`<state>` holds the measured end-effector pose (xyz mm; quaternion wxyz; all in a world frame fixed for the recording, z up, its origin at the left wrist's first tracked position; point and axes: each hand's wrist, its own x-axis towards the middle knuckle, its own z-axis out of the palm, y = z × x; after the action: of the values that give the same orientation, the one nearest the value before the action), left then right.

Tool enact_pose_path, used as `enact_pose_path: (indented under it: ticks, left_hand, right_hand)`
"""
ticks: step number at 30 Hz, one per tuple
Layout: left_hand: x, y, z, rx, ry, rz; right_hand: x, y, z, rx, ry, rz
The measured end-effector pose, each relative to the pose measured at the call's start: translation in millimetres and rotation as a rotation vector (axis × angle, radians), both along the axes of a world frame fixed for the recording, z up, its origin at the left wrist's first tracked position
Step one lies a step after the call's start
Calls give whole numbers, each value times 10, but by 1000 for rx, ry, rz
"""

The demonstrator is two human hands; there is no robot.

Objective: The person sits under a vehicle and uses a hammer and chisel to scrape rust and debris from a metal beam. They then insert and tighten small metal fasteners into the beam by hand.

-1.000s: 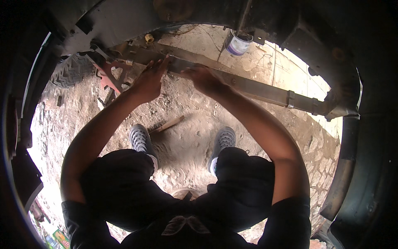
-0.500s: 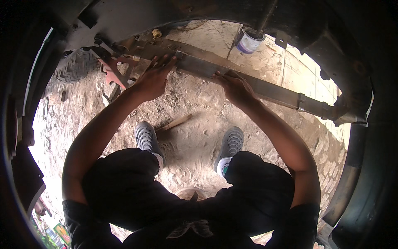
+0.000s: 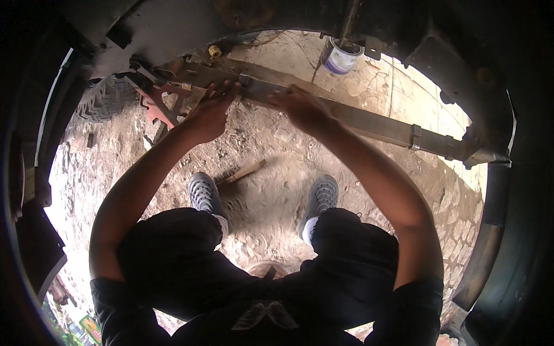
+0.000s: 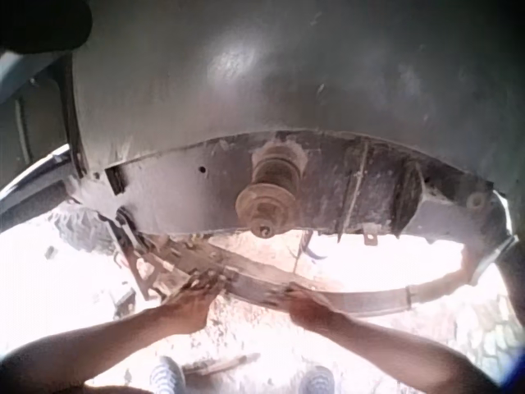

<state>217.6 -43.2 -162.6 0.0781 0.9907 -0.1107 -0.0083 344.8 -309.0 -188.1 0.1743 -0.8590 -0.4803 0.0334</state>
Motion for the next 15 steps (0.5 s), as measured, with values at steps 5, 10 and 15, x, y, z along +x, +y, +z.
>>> enact_pose_path:
  ticks: [5,10,15]
  left_hand:
    - [37,-19,-96,-66,-31,-37]
    - [80,-128,-29,-90,-6,-7]
    - [187,-22,-25,24,3,-78]
  right_hand:
    - [130,-971,40,-92,-83,-86]
    - [197,-967,-70,3,-102,-28]
    - [116,61,-204,-23,-42,-8]
